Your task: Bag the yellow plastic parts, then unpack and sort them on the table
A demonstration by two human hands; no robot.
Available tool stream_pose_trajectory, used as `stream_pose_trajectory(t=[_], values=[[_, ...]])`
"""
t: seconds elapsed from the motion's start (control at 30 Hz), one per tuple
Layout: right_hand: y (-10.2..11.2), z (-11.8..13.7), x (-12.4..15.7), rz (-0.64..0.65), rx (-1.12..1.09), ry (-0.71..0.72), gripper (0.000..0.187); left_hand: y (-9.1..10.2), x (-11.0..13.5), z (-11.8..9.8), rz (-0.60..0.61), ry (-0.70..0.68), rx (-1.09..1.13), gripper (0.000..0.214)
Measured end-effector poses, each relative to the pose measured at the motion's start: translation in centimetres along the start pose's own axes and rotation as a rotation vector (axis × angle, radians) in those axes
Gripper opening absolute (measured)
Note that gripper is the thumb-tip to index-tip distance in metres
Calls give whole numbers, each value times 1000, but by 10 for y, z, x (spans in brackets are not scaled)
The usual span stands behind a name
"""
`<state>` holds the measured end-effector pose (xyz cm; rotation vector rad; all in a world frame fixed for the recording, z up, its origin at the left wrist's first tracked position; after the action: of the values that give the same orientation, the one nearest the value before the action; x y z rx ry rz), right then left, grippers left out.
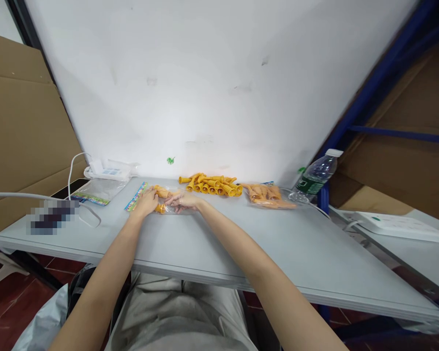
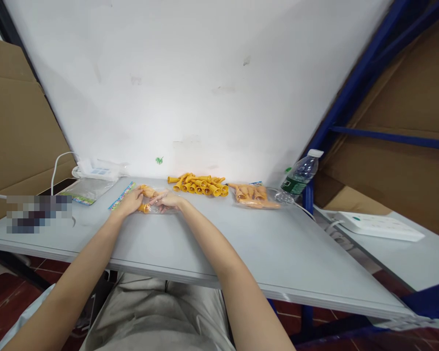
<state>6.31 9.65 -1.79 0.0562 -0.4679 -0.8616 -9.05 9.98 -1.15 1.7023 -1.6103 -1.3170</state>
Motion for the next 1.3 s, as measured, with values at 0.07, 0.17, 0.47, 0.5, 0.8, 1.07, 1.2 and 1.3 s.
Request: stream_pose_trajectory(t=[0.07,0.17,0.47,0.5,0.8,1.07,1.2,1.3], values=[[-2,1,-1,12,26,8,27,-3,0,-2,21,-7,-8,47],[-4,5,-1,22,76,22,27,-9,1,-2,62,1,-28,49],[-5,17,1,81,128,-10,48,-17,3,1,121,107,-105,58],[-1,18,0,90,122,-25,45,-16,3,1,114,114,-105,57],[111,42,-2,-547,107,-21,25,-9,4,8,89,186,-107,57],[105,31,-23,-722,349,60,74,-9,5,5,100,194,-110,58],[99,34,-34,-694,457,79,76,-11,5,6,93,199,-112,59],[98,34,-40,-650,566,42,72,-9,6,3,93,207,-105,58]])
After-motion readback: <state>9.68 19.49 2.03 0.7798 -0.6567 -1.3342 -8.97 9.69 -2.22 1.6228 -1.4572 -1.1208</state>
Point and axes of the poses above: each hand's wrist, its own x-axis away from the middle knuckle, its own y-axis out of the back of the hand, z = x × y, the point moved 8 cm from there along -x, towards the middle knuckle, and after that the axes turned 8 degrees about -y, right-handed, at the moved point
